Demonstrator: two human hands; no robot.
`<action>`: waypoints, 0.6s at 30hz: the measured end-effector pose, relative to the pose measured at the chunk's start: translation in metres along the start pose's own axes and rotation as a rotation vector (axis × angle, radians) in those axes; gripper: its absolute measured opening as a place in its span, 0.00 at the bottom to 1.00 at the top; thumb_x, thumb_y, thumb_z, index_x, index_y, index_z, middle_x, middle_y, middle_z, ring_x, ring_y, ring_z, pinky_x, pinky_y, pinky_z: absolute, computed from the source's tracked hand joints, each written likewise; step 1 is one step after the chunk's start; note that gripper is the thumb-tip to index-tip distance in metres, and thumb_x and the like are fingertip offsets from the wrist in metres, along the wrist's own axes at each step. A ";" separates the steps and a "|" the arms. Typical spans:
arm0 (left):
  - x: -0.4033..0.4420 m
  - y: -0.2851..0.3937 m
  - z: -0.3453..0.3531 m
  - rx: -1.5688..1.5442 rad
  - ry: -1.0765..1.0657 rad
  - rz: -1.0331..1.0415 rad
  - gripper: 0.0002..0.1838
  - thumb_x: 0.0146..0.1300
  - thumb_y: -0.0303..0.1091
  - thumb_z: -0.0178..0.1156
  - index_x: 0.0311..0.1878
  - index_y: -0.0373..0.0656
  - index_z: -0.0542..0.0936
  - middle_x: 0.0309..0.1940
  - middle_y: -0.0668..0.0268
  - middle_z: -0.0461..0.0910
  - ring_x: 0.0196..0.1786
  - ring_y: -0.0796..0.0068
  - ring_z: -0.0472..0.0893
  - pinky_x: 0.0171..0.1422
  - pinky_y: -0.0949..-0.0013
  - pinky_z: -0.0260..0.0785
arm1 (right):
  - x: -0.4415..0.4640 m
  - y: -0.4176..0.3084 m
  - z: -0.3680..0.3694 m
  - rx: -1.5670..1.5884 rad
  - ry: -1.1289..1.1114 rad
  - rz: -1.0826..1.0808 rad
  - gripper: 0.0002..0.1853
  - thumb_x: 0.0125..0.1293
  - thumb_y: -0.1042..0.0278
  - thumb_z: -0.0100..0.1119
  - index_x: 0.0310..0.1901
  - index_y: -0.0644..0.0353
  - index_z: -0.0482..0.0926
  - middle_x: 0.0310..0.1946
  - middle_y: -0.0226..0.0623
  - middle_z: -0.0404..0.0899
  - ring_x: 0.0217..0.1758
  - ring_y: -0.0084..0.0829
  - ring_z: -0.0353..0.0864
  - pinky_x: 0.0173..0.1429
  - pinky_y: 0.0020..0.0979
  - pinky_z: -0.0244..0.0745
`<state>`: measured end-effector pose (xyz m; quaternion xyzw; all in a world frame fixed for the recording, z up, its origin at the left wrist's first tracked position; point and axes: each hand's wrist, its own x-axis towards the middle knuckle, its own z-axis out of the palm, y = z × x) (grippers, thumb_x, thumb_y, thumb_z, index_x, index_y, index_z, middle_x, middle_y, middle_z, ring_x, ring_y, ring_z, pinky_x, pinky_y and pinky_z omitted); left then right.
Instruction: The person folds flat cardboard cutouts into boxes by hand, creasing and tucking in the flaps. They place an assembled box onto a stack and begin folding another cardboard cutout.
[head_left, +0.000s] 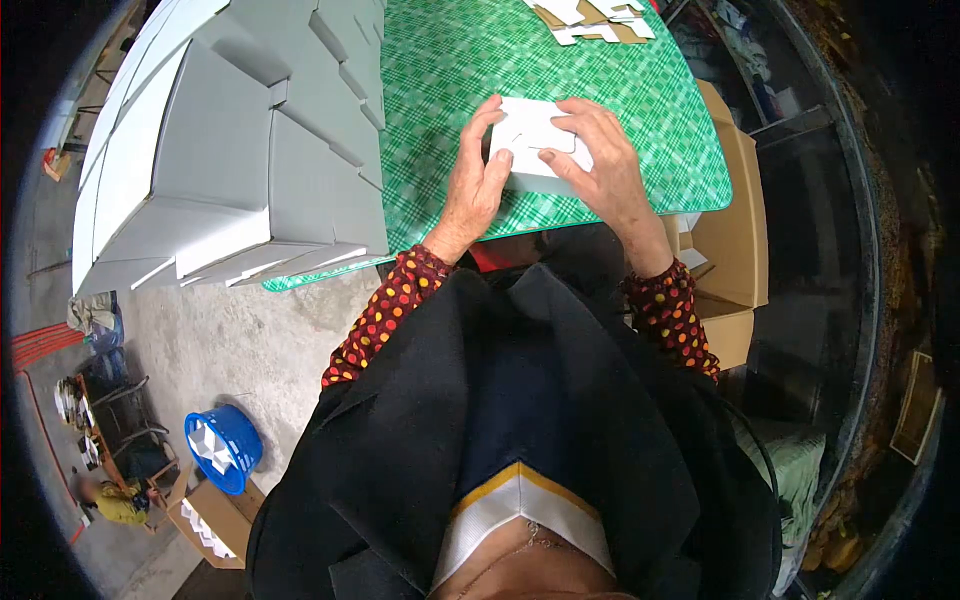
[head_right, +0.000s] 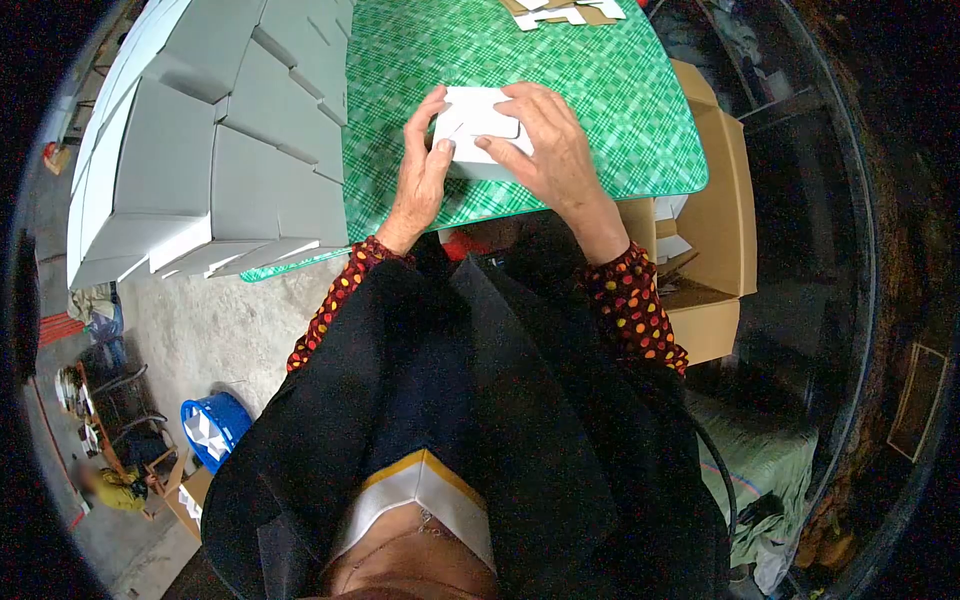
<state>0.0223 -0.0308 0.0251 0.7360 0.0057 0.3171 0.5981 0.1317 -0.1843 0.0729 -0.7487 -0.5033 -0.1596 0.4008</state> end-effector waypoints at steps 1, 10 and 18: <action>0.000 0.000 0.000 -0.001 -0.001 -0.001 0.25 0.74 0.35 0.47 0.71 0.40 0.68 0.78 0.51 0.59 0.80 0.52 0.60 0.83 0.54 0.51 | 0.001 -0.002 -0.001 0.000 0.000 0.002 0.17 0.63 0.66 0.69 0.52 0.58 0.82 0.54 0.40 0.83 0.59 0.41 0.79 0.65 0.38 0.74; 0.001 0.000 -0.006 -0.003 -0.069 0.017 0.26 0.72 0.34 0.47 0.72 0.39 0.67 0.79 0.53 0.59 0.80 0.54 0.60 0.83 0.55 0.51 | 0.009 -0.009 -0.005 -0.083 -0.187 0.130 0.20 0.70 0.59 0.60 0.61 0.51 0.81 0.58 0.42 0.76 0.54 0.39 0.71 0.61 0.39 0.68; 0.001 0.000 -0.007 0.050 -0.096 0.046 0.27 0.73 0.34 0.45 0.73 0.39 0.68 0.79 0.54 0.59 0.80 0.55 0.59 0.84 0.56 0.50 | 0.000 -0.011 0.005 -0.263 -0.206 0.092 0.24 0.72 0.58 0.55 0.69 0.43 0.78 0.58 0.43 0.75 0.55 0.40 0.69 0.58 0.38 0.64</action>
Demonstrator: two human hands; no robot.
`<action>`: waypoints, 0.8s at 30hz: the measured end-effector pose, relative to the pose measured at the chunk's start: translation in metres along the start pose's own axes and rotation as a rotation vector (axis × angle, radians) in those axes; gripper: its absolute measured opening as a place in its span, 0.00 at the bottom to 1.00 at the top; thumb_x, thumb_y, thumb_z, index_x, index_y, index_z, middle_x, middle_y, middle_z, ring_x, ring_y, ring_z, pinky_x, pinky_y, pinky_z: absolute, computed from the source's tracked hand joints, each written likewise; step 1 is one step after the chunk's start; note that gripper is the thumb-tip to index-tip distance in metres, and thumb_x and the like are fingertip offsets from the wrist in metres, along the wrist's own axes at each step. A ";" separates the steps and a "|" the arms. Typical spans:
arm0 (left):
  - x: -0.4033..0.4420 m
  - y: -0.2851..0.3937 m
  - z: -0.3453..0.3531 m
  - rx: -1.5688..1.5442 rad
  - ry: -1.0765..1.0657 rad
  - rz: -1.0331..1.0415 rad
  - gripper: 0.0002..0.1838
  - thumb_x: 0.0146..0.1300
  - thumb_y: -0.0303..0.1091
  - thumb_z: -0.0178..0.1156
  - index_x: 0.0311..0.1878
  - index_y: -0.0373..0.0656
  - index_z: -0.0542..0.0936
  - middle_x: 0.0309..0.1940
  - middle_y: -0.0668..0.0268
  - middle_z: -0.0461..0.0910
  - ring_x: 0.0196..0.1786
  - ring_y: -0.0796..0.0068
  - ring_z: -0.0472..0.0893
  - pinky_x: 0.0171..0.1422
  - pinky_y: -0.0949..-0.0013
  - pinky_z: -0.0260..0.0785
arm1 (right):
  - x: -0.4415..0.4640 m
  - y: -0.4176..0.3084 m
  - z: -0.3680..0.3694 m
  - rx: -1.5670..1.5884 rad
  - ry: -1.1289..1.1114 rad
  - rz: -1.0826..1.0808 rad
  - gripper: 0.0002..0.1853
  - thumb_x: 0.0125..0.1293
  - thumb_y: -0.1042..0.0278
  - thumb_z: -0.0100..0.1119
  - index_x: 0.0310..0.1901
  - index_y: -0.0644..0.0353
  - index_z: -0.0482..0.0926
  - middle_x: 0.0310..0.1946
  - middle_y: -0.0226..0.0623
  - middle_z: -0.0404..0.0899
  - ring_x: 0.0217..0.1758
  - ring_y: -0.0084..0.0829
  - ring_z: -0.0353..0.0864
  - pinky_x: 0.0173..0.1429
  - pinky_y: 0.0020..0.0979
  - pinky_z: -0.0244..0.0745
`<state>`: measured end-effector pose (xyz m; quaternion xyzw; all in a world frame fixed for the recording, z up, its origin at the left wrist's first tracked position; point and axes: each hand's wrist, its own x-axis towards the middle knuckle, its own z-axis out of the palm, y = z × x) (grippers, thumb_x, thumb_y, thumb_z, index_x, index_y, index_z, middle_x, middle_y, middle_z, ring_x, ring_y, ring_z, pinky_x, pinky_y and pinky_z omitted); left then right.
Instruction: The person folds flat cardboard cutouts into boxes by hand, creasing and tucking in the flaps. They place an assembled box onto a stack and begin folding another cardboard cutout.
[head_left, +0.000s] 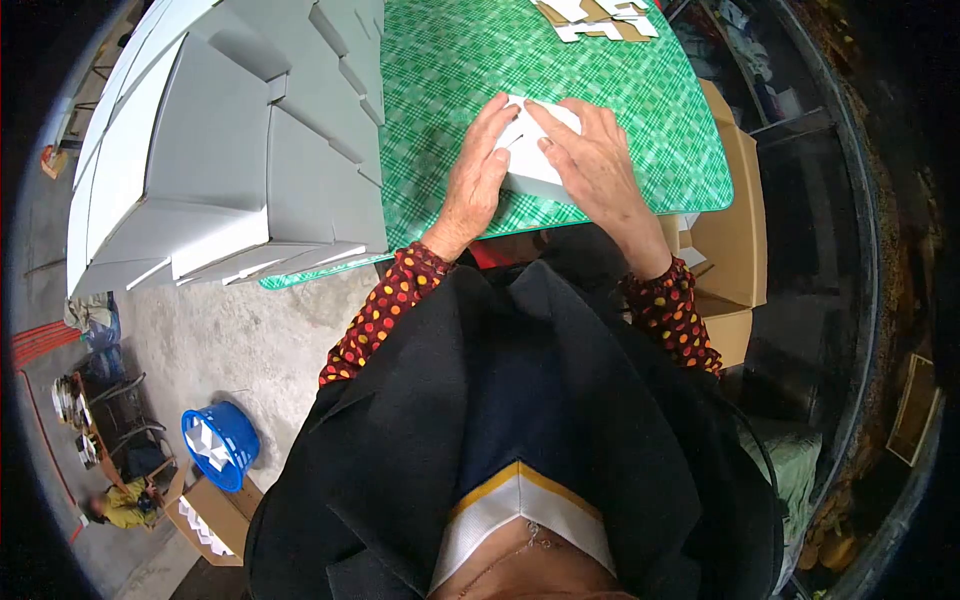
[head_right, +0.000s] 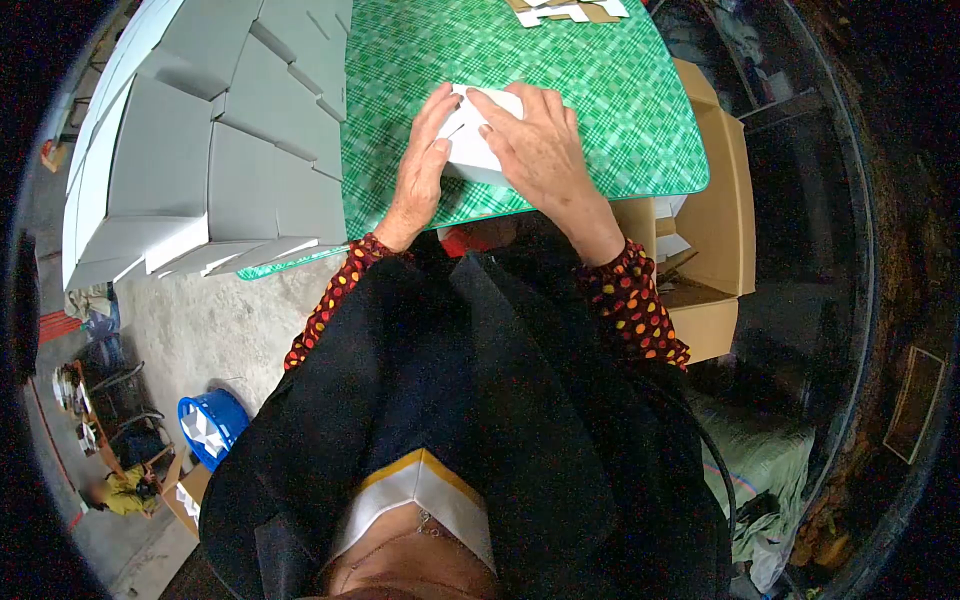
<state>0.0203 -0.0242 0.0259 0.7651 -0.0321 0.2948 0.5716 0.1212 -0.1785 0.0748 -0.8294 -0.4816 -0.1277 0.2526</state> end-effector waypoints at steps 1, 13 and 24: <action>0.000 0.000 0.000 0.006 0.001 0.006 0.27 0.74 0.34 0.44 0.74 0.39 0.68 0.79 0.54 0.59 0.80 0.55 0.59 0.84 0.57 0.50 | 0.000 -0.001 0.000 -0.019 -0.001 0.001 0.24 0.72 0.58 0.55 0.70 0.42 0.77 0.58 0.43 0.75 0.55 0.41 0.69 0.58 0.38 0.64; 0.000 -0.001 -0.001 0.006 -0.010 0.011 0.27 0.75 0.34 0.44 0.75 0.39 0.68 0.80 0.54 0.59 0.80 0.56 0.59 0.84 0.57 0.50 | 0.002 -0.002 0.002 0.041 0.016 0.053 0.24 0.71 0.60 0.55 0.68 0.45 0.78 0.58 0.41 0.76 0.56 0.41 0.71 0.60 0.40 0.66; 0.000 0.000 -0.001 0.082 -0.006 0.031 0.30 0.75 0.38 0.46 0.77 0.39 0.65 0.81 0.50 0.54 0.81 0.53 0.56 0.84 0.54 0.49 | 0.008 0.004 -0.008 0.161 -0.028 -0.022 0.27 0.67 0.64 0.60 0.68 0.52 0.78 0.59 0.43 0.78 0.64 0.43 0.74 0.68 0.44 0.70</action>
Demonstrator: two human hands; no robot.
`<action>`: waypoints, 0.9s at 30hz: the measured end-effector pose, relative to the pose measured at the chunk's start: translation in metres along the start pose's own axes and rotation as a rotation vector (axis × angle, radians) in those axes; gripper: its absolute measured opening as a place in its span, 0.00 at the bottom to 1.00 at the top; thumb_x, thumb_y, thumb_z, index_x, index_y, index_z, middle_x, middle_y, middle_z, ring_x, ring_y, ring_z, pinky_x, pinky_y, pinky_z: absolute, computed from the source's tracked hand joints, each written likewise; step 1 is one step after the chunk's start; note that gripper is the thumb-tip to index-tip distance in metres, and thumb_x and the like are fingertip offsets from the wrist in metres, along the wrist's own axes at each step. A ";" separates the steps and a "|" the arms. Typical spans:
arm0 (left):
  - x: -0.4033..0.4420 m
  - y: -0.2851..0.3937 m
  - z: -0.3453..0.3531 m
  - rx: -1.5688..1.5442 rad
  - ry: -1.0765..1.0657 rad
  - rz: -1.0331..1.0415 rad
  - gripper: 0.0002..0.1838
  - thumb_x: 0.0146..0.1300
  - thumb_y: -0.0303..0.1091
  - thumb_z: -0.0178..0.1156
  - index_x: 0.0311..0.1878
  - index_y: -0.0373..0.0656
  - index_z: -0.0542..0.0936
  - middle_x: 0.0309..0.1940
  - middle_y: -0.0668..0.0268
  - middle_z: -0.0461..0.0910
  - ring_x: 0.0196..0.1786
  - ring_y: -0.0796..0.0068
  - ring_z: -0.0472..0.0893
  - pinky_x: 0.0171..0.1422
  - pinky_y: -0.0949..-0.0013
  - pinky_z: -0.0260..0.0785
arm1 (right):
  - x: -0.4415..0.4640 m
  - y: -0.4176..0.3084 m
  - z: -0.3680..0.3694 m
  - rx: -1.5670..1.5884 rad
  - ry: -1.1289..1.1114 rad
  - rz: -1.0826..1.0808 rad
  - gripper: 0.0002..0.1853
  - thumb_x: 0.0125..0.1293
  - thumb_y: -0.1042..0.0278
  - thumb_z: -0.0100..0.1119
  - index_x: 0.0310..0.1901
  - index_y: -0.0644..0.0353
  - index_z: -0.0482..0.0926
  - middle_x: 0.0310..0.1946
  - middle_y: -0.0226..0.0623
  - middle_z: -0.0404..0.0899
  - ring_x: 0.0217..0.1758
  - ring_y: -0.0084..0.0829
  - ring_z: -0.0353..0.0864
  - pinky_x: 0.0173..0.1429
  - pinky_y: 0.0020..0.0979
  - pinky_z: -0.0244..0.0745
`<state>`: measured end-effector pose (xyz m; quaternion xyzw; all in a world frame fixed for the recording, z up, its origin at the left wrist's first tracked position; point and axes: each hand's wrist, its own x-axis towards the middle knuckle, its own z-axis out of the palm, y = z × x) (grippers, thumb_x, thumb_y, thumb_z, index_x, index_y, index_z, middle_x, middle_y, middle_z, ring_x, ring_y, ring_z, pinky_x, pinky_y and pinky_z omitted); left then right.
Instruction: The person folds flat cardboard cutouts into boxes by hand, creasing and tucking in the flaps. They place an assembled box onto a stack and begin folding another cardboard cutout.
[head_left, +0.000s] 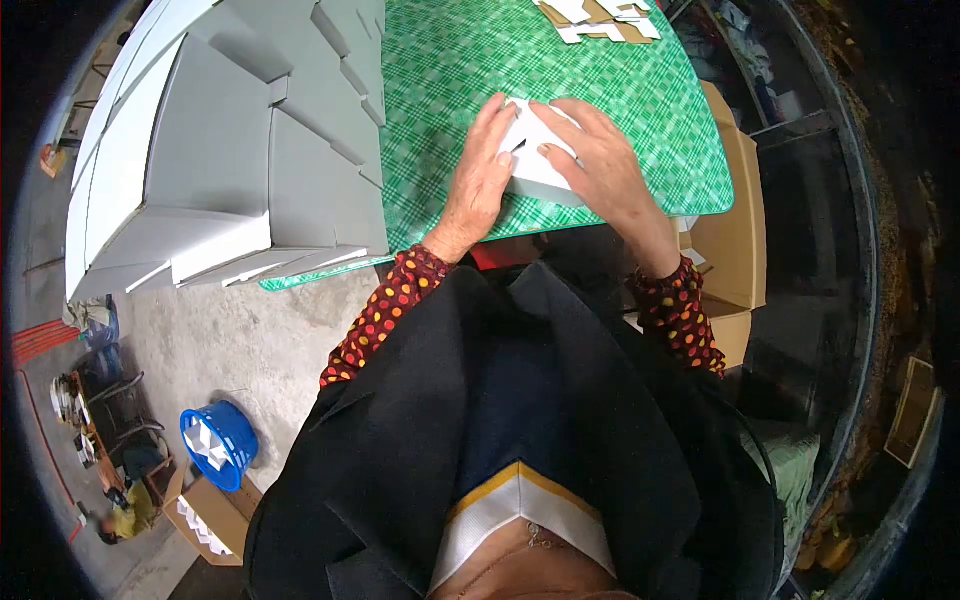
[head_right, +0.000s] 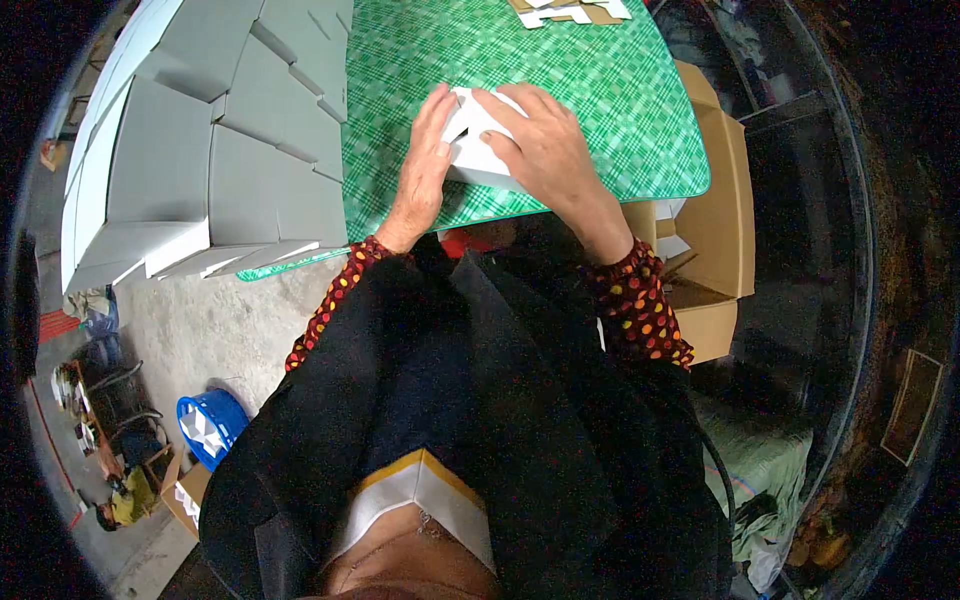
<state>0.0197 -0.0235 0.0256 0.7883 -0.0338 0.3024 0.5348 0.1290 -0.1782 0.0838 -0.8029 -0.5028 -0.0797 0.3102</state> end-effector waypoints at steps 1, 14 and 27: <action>0.001 0.000 0.000 0.021 -0.001 0.004 0.30 0.75 0.38 0.46 0.77 0.39 0.64 0.81 0.50 0.53 0.81 0.52 0.56 0.84 0.54 0.49 | -0.001 0.006 0.002 0.033 0.004 -0.022 0.27 0.66 0.64 0.60 0.67 0.53 0.78 0.59 0.43 0.78 0.64 0.43 0.73 0.68 0.44 0.70; -0.001 -0.001 0.001 -0.008 -0.092 -0.038 0.34 0.72 0.44 0.53 0.78 0.40 0.64 0.82 0.47 0.50 0.81 0.48 0.55 0.83 0.49 0.49 | 0.000 0.007 -0.007 0.269 -0.136 0.119 0.29 0.66 0.68 0.56 0.70 0.56 0.75 0.64 0.41 0.77 0.69 0.43 0.71 0.71 0.39 0.68; -0.006 0.001 0.005 0.239 -0.091 0.097 0.44 0.55 0.49 0.74 0.73 0.44 0.70 0.78 0.47 0.57 0.75 0.45 0.64 0.76 0.48 0.62 | -0.009 0.019 -0.013 0.279 -0.132 -0.005 0.29 0.66 0.71 0.57 0.70 0.60 0.73 0.66 0.43 0.75 0.70 0.44 0.70 0.74 0.41 0.66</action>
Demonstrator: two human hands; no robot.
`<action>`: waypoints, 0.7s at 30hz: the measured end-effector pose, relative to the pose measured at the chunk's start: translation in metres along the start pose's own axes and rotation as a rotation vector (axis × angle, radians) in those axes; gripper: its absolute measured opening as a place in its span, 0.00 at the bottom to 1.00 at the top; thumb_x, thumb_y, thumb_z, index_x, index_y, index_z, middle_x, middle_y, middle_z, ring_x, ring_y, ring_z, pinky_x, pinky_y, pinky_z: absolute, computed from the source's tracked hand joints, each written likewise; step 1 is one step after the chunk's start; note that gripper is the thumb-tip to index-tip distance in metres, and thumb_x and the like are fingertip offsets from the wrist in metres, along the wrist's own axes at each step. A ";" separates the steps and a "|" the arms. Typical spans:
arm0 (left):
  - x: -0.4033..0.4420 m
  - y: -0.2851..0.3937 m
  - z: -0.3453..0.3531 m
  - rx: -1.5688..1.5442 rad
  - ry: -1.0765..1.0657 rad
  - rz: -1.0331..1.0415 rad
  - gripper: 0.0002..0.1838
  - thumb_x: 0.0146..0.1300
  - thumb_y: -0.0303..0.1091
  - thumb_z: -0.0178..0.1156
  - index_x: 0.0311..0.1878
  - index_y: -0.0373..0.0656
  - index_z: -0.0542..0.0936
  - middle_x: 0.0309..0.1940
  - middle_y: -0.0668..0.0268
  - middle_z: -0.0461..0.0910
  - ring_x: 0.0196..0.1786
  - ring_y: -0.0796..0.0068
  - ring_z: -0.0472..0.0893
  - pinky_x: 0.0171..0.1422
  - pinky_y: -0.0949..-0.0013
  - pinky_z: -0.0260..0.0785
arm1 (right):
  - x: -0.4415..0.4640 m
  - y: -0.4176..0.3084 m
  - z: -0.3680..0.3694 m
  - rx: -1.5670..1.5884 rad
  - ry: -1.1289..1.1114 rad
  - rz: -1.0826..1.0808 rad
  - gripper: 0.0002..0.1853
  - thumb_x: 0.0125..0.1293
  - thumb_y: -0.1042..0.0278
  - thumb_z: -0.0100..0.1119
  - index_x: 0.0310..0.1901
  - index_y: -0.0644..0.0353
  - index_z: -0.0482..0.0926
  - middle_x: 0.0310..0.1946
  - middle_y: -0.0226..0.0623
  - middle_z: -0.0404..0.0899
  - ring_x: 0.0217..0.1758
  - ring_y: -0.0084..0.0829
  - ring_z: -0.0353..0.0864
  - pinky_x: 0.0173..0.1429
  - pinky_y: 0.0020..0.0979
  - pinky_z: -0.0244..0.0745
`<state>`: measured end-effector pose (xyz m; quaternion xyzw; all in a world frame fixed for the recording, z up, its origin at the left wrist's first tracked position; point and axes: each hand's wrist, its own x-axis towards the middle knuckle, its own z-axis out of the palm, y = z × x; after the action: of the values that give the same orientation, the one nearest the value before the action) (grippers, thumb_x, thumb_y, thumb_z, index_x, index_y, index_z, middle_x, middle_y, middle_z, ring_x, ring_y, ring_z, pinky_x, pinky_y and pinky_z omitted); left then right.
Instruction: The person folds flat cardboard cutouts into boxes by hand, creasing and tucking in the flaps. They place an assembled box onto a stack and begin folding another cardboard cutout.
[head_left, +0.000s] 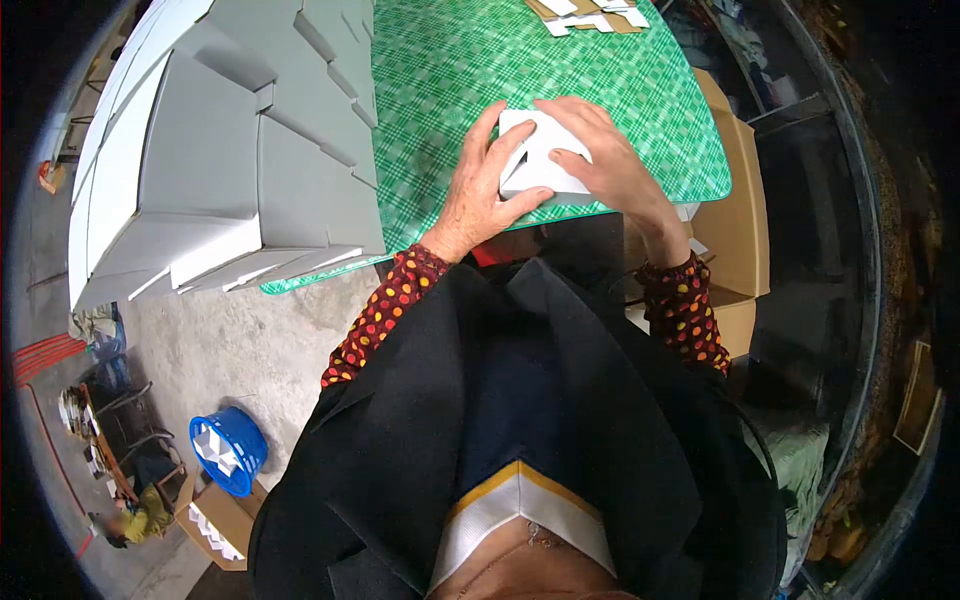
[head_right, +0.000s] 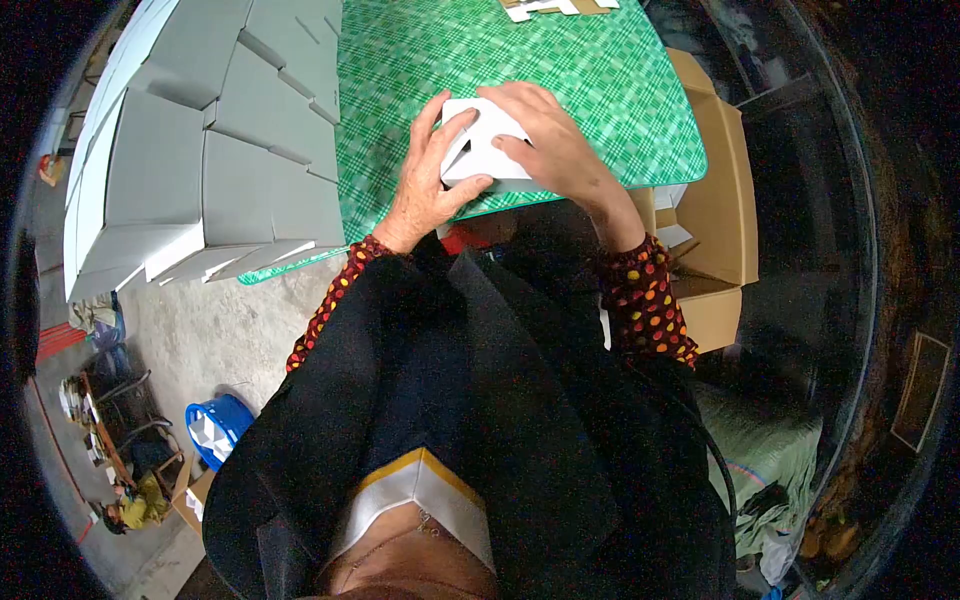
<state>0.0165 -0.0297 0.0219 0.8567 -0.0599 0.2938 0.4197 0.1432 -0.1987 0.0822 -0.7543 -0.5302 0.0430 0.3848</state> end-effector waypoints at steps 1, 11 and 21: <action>0.000 -0.001 0.000 0.012 -0.003 0.005 0.45 0.53 0.49 0.75 0.73 0.44 0.70 0.78 0.47 0.57 0.75 0.45 0.65 0.76 0.49 0.63 | 0.000 0.000 -0.001 -0.031 -0.014 -0.010 0.29 0.66 0.71 0.57 0.70 0.60 0.73 0.66 0.43 0.75 0.70 0.44 0.70 0.74 0.41 0.66; 0.025 0.050 -0.013 0.651 -0.217 0.022 0.50 0.53 0.61 0.72 0.74 0.44 0.67 0.73 0.47 0.64 0.74 0.45 0.65 0.70 0.50 0.68 | 0.004 -0.002 0.009 0.076 0.042 -0.122 0.30 0.65 0.70 0.59 0.70 0.61 0.73 0.65 0.43 0.76 0.69 0.44 0.71 0.72 0.41 0.67; 0.027 0.042 -0.004 0.684 -0.193 0.136 0.52 0.53 0.64 0.70 0.73 0.41 0.64 0.68 0.45 0.66 0.70 0.45 0.67 0.63 0.46 0.69 | 0.000 -0.011 0.001 -0.136 0.001 -0.062 0.33 0.62 0.69 0.63 0.71 0.60 0.72 0.65 0.44 0.76 0.70 0.42 0.73 0.73 0.37 0.69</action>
<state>0.0226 -0.0499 0.0674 0.9654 -0.0542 0.2421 0.0805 0.1344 -0.1963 0.0880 -0.7620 -0.5547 -0.0056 0.3342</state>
